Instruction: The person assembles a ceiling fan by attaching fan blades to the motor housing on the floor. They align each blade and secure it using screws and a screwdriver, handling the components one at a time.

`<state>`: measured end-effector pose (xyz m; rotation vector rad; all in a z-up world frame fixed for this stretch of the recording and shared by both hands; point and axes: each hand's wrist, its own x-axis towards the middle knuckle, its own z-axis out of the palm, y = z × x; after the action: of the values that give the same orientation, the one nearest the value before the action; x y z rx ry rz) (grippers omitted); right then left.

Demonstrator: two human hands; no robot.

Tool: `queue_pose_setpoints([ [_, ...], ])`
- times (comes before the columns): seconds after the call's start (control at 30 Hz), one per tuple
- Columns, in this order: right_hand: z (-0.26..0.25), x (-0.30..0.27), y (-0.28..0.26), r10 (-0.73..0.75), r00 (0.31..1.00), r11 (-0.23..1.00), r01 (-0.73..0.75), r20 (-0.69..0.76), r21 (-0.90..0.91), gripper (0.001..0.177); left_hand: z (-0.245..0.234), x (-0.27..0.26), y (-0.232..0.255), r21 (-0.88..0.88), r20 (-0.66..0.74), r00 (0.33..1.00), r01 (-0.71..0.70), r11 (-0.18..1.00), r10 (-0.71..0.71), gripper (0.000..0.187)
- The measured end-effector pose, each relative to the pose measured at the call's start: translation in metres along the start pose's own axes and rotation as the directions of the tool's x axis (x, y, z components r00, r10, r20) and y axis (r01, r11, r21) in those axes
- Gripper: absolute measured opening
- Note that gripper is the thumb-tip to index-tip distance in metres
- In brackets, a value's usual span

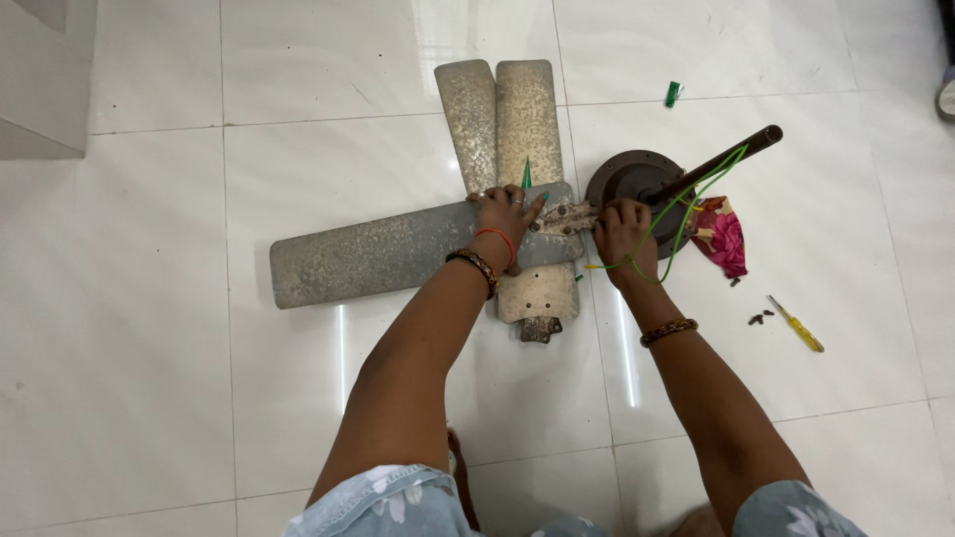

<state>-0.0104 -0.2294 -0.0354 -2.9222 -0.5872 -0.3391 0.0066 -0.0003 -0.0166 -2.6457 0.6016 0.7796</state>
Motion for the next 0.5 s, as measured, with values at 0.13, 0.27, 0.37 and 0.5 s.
queue_pose_setpoints([
  [0.13,0.007,0.001,-0.005,0.053,0.998,0.998,-0.053,-0.023,-0.015,0.025,0.001,-0.001,0.001,0.026,0.014,1.000,0.010,1.000,-0.011,0.148],
  [0.27,-0.001,0.015,-0.004,0.051,0.999,0.991,-0.051,0.000,-0.126,0.026,-0.001,-0.003,0.002,-0.007,0.024,1.000,0.016,1.000,-0.015,0.147],
  [0.37,-0.003,0.034,-0.002,0.036,0.998,0.982,-0.026,0.050,-0.187,0.026,-0.001,-0.001,0.001,-0.013,0.023,1.000,0.008,1.000,-0.007,0.148],
  [0.5,0.001,0.053,0.001,-0.140,0.964,0.900,0.219,0.224,-0.378,0.022,0.000,0.001,0.000,-0.010,0.026,1.000,0.004,1.000,-0.004,0.152],
])
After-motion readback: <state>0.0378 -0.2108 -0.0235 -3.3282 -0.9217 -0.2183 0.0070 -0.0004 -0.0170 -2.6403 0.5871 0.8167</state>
